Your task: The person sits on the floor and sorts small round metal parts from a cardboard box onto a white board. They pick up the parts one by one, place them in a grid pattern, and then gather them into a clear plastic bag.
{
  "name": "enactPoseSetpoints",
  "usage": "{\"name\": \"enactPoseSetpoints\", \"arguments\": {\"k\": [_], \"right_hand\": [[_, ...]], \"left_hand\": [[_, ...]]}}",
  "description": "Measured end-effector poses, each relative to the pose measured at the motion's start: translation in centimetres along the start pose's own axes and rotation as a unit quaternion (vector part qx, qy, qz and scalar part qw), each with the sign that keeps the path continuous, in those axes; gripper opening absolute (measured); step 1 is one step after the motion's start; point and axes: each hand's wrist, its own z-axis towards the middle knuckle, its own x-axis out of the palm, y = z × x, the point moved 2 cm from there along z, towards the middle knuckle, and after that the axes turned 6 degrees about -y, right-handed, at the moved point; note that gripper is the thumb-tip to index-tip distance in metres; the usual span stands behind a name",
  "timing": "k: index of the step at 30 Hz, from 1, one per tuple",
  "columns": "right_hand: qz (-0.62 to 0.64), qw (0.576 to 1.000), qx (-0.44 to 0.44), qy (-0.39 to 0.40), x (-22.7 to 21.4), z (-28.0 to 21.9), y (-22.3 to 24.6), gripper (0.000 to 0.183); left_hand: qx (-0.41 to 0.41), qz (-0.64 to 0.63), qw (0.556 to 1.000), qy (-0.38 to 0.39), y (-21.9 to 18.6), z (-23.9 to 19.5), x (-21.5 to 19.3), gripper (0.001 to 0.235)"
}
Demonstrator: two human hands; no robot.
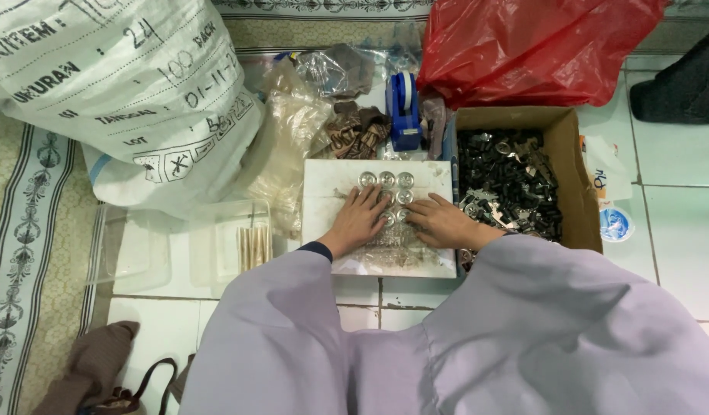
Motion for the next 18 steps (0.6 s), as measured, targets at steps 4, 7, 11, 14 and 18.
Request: {"name": "enactPoseSetpoints", "arguments": {"k": [4,7,11,14,18], "right_hand": [[0.021,1.000,0.011,0.004,-0.7,0.0,0.3,0.049],[0.040,0.999,0.023,0.013,-1.2,-0.1,0.5,0.056],[0.005,1.000,0.020,0.024,-1.4,-0.2,0.7,0.056],[-0.014,0.999,0.019,0.029,-1.5,-0.2,0.8,0.056],[-0.019,0.999,0.022,0.041,-1.8,-0.1,0.9,0.058]], "left_hand": [[0.005,0.000,1.000,-0.015,0.4,-0.1,1.3,0.054],[0.012,0.011,1.000,-0.017,0.5,0.0,1.5,0.056],[0.016,0.012,1.000,-0.013,0.4,-0.1,1.5,0.055],[0.018,0.017,1.000,-0.013,0.3,-0.1,1.5,0.055],[0.015,0.012,1.000,-0.005,0.4,-0.1,1.6,0.055]]}}
